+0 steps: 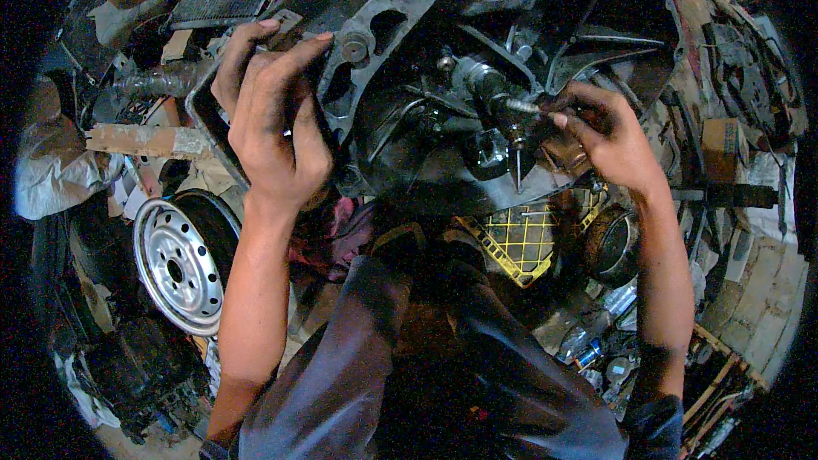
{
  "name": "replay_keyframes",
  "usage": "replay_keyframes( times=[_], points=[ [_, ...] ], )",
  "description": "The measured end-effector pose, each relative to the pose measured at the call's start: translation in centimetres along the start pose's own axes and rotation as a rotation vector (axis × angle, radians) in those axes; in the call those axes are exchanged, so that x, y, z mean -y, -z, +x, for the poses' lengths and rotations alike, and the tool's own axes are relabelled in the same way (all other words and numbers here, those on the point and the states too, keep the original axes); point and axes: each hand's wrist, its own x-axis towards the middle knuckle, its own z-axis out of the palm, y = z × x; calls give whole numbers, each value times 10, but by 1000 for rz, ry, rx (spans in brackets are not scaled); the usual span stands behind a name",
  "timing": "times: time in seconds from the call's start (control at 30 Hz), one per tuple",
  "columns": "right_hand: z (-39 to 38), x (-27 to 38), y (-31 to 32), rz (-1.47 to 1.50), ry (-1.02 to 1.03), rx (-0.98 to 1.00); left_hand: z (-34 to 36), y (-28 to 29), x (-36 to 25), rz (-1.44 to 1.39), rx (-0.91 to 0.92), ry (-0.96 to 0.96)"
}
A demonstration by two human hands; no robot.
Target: The person works on a transmission housing on the ground by hand and with a screwdriver. They insert metal parts, pour liquid from a plastic bottle into the assembly, and wipe the parts with a cloth.
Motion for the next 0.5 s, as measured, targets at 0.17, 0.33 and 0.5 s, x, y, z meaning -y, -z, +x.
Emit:
replay_keyframes(
  times=[0.17,0.33,0.5],
  points=[
    [16,17,2,-283,179,-9,2,-1,0,58,-7,-18],
    [-7,23,-8,-21,2,20,-1,6,-2,69,17,4],
    [-72,-22,-44,242,-177,-176,3,1,-4,67,28,-5]
  ],
)
